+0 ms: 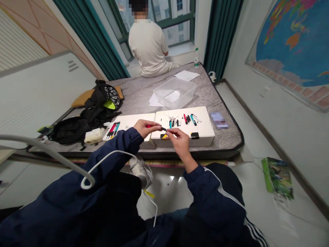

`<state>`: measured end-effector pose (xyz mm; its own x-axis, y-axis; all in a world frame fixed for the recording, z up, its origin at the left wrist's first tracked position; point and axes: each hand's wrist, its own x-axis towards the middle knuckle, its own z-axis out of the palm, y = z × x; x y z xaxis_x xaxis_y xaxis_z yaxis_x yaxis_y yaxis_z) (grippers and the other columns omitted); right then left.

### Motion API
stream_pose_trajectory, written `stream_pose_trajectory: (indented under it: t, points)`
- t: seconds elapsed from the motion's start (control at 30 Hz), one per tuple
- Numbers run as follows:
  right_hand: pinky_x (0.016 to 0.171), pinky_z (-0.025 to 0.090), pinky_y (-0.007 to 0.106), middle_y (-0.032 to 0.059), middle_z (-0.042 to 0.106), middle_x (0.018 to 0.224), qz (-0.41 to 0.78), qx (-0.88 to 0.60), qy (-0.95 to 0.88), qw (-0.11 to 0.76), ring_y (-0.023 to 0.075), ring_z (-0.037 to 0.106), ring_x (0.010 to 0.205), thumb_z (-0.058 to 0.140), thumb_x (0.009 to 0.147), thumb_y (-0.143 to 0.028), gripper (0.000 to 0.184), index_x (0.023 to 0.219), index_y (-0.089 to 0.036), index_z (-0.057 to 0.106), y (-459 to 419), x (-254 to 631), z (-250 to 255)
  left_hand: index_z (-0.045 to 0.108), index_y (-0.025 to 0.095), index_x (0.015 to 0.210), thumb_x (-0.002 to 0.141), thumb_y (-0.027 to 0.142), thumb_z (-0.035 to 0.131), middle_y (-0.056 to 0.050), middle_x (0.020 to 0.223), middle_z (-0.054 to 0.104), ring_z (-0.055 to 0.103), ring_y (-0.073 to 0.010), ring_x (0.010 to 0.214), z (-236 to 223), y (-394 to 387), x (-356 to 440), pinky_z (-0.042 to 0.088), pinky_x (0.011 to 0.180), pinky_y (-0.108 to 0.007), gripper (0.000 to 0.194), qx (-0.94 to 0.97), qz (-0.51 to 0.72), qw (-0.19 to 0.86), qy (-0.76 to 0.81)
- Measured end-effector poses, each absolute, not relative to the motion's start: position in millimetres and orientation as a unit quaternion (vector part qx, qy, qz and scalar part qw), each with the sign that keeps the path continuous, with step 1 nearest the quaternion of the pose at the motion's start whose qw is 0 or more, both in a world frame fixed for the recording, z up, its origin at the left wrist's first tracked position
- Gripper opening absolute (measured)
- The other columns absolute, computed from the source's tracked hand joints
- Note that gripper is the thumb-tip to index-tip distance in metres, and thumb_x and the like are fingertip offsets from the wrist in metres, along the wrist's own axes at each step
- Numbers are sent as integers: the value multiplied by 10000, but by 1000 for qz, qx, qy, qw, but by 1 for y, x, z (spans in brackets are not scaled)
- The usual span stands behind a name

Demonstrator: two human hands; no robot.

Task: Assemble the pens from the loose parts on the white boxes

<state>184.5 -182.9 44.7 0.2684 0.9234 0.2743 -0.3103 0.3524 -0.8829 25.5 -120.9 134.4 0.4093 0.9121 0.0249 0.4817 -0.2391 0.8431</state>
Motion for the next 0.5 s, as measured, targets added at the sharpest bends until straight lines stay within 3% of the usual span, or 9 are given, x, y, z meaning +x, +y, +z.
stream_pose_trajectory:
  t: [0.23, 0.5]
  points:
    - [679, 588, 311, 12, 670, 787, 491, -358, -360, 708, 140, 641, 694, 709, 697, -366, 255, 869, -179, 679, -178, 185, 41, 722, 117, 967, 637, 405, 752, -108, 841, 732, 672, -210, 805, 136, -122, 30, 502, 833, -342, 438, 731, 254, 440, 456]
    - [685, 570, 323, 22, 667, 761, 516, -335, -373, 694, 168, 653, 743, 660, 752, -405, 247, 865, -185, 653, -176, 183, 36, 722, 113, 974, 664, 421, 724, -106, 832, 731, 667, -220, 812, 140, -125, 30, 491, 827, -342, 437, 758, 232, 403, 457]
